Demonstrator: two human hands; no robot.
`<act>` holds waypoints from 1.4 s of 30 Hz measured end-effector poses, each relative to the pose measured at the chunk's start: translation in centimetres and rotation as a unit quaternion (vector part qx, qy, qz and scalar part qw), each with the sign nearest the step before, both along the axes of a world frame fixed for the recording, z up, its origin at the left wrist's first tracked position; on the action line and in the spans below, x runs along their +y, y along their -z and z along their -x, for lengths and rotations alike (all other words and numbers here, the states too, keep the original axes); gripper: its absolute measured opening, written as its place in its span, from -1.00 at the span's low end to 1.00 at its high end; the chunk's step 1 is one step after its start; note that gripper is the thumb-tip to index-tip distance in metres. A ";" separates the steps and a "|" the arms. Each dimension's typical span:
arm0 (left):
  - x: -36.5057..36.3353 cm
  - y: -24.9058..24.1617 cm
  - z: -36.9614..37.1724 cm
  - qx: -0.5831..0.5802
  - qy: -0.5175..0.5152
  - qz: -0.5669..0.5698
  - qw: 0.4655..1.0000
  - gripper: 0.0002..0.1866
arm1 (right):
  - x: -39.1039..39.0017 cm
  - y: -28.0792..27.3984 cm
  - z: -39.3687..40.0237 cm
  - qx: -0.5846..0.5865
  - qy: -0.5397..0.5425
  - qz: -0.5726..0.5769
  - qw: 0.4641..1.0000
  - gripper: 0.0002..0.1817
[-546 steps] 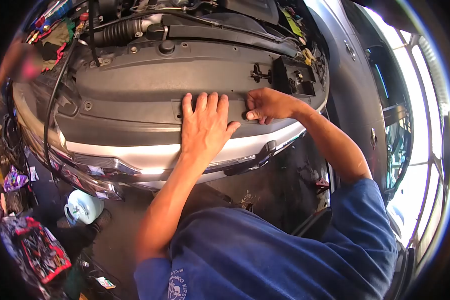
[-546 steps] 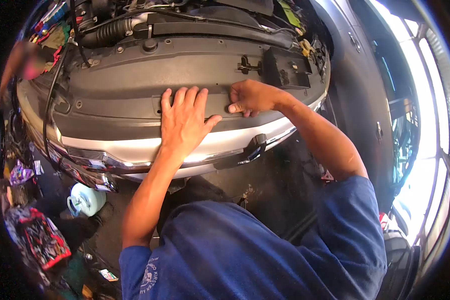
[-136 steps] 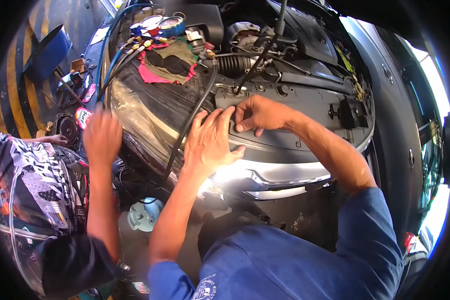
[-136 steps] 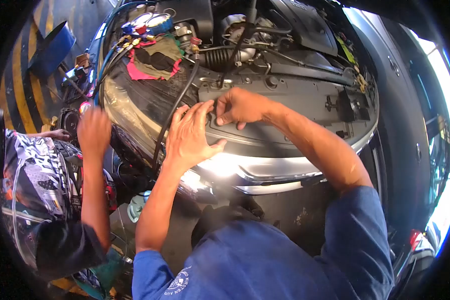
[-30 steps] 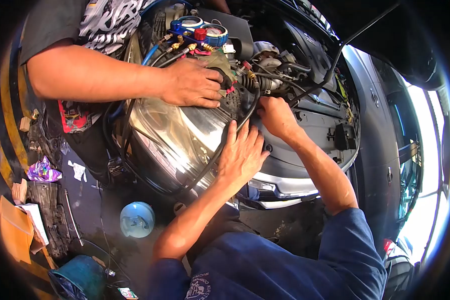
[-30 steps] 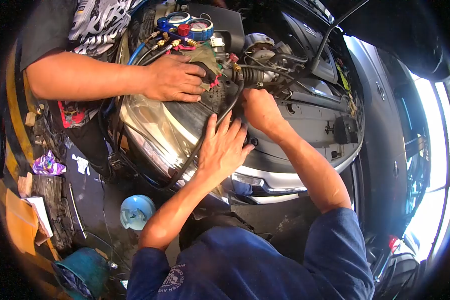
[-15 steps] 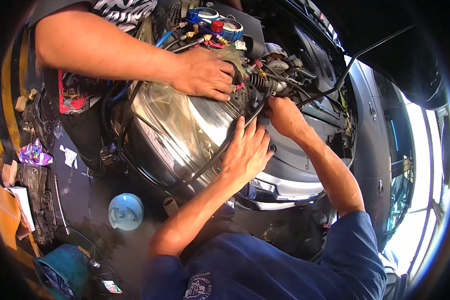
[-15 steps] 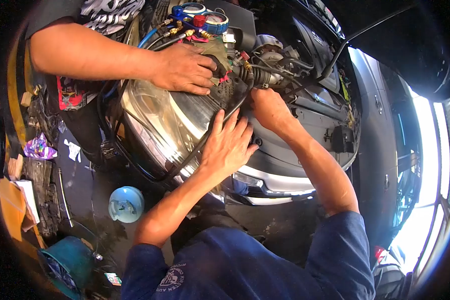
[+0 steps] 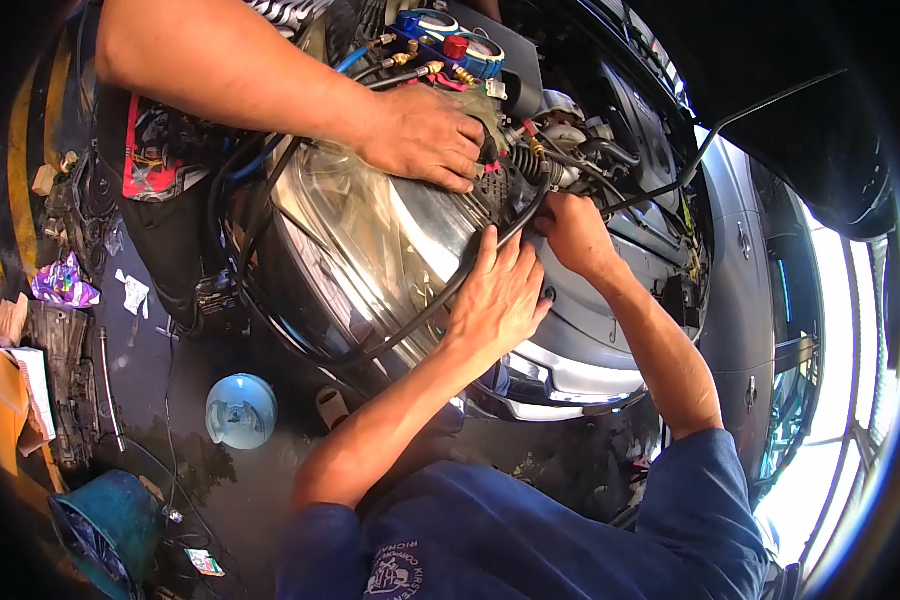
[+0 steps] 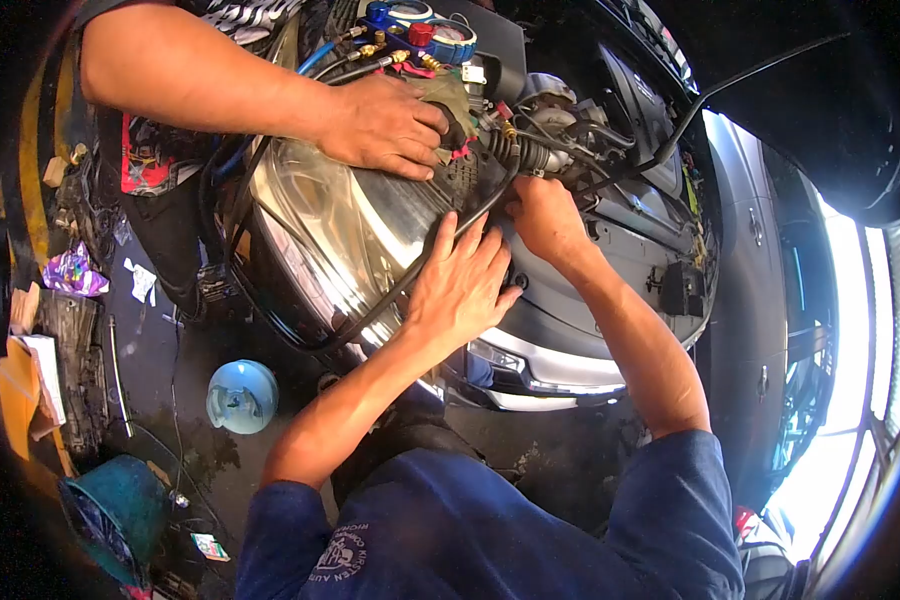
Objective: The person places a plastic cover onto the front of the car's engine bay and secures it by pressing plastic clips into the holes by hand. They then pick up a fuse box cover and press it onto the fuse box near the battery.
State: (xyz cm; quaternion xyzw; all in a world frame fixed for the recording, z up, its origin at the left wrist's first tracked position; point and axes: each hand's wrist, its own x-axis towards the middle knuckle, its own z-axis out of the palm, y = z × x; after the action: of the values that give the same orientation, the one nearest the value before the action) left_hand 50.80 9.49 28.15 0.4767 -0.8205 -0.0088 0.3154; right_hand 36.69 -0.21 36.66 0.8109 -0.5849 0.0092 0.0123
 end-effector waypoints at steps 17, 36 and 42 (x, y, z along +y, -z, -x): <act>-0.1 0.5 0.2 -0.015 -0.014 0.026 0.999 -0.39 | 0.7 1.2 0.9 0.025 -0.083 0.048 0.995 -0.89; -0.2 0.4 0.1 -0.026 -0.008 0.017 0.999 -0.40 | 0.4 0.6 -0.2 0.011 -0.032 0.042 0.999 -0.87; -0.2 0.2 0.0 -0.029 0.001 -0.004 1.000 -0.40 | 0.0 0.6 -0.6 0.025 -0.012 0.016 0.999 -0.87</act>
State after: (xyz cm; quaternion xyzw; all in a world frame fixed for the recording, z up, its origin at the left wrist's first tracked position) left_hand 50.77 9.28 27.97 0.4773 -0.8295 0.0016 0.2900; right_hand 37.29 -0.19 36.04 0.8176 -0.5745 -0.0012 0.0401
